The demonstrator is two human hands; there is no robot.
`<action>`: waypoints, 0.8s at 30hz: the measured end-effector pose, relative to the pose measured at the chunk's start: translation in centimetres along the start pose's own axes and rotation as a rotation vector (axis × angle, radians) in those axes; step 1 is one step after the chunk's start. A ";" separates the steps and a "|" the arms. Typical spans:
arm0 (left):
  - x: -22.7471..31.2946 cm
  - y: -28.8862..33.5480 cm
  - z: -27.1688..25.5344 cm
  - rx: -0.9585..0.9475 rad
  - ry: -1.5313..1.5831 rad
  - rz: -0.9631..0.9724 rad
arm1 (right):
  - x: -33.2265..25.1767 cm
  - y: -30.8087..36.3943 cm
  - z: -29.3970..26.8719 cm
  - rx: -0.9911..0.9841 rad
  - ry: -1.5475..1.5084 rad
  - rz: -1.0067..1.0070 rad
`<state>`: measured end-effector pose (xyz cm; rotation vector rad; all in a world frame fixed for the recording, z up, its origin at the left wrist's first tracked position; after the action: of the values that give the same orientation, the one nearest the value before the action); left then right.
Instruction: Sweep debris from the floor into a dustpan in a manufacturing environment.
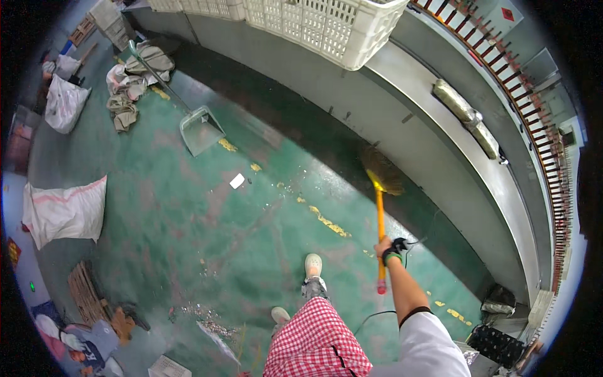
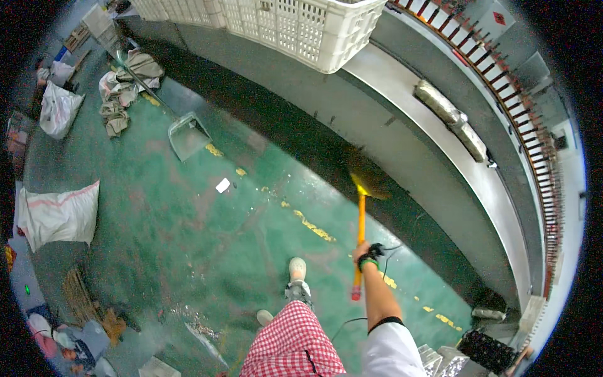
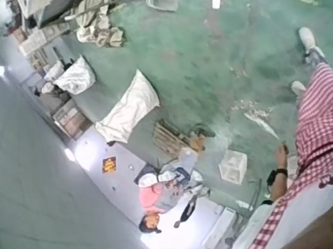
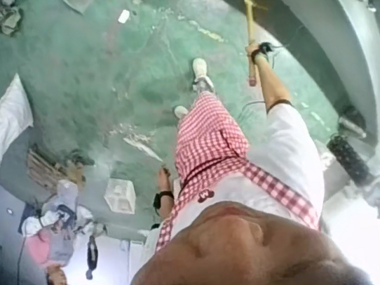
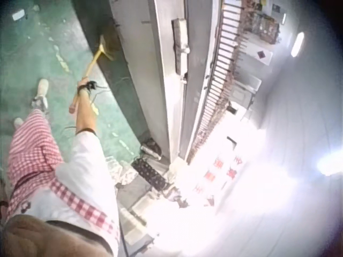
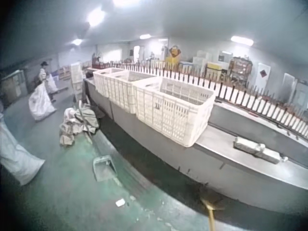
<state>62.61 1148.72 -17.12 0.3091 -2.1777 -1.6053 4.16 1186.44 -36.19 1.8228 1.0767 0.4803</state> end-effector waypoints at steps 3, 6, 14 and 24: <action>1.0 -0.6 2.3 -0.079 0.073 0.043 | 1.4 -3.6 10.4 -0.005 0.262 -0.222; 2.4 0.3 3.7 -0.025 0.162 0.027 | 0.7 4.6 19.4 -0.047 0.229 -0.421; 3.7 -0.2 4.0 0.024 0.230 0.023 | -7.8 18.0 23.4 -0.770 0.245 -0.598; 5.4 -5.0 -0.1 -0.039 -0.055 0.146 | -8.6 9.8 -4.9 0.013 -0.084 -0.287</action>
<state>57.51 1144.86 -20.82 0.0927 -2.1528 -1.5896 0.70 1180.04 -24.29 1.6494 1.2599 0.2250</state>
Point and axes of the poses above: each hand's wrist, its own y-axis away from the middle knuckle, its own z-axis out of the palm, x = y × z, the point moved 9 cm from there along -y, towards the middle knuckle, and after that the axes turned 11 degrees about -x, right-handed, at the moved point
